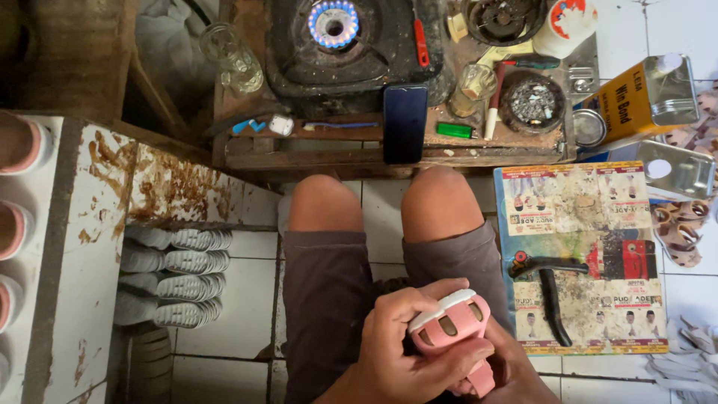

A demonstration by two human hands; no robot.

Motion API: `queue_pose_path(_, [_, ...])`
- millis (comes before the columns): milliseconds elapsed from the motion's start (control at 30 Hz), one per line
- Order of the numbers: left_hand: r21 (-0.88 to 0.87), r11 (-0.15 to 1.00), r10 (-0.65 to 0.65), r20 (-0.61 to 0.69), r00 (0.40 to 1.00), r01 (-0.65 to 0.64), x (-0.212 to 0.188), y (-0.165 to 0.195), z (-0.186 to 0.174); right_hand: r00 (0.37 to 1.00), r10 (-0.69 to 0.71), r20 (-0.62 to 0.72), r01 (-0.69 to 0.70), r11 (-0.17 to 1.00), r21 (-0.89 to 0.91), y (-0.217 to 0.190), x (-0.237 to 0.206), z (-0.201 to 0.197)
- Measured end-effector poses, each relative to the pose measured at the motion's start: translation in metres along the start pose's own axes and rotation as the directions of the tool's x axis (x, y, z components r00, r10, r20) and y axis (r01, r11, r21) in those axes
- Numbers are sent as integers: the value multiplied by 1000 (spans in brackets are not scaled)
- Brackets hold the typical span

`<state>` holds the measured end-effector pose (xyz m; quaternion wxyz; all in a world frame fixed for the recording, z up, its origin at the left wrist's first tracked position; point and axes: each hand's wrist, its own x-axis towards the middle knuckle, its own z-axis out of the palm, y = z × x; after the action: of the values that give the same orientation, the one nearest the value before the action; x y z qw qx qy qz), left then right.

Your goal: The person heats the sole of a pink sandal over a gas flame and presses it onto the upper. They then use a knife to trim excess material around the edges. The process is repeated for multiple sandals, which are placed on a nearby shelf after completion.

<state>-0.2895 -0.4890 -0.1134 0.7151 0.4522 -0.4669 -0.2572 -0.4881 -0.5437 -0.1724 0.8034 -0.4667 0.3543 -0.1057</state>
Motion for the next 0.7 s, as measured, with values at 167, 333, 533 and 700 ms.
queue_pose_path(167, [421,860,217,214,953,-290,8,3,-13,997,56,-43,-54,998,40,8,1,4])
queue_pose_path(333, [0,976,-218,126,968,219,4,4,-11,995,-94,-27,98,956,277,-1,4,5])
queue_pose_path(533, [-144,865,-469,112,876,481,1,-18,-6,897,16,-441,249,806,536,-15,4,-69])
queue_pose_path(700, [-69,727,-633,318,705,683,2,-31,20,710,3,-704,375,845,381,-9,12,-195])
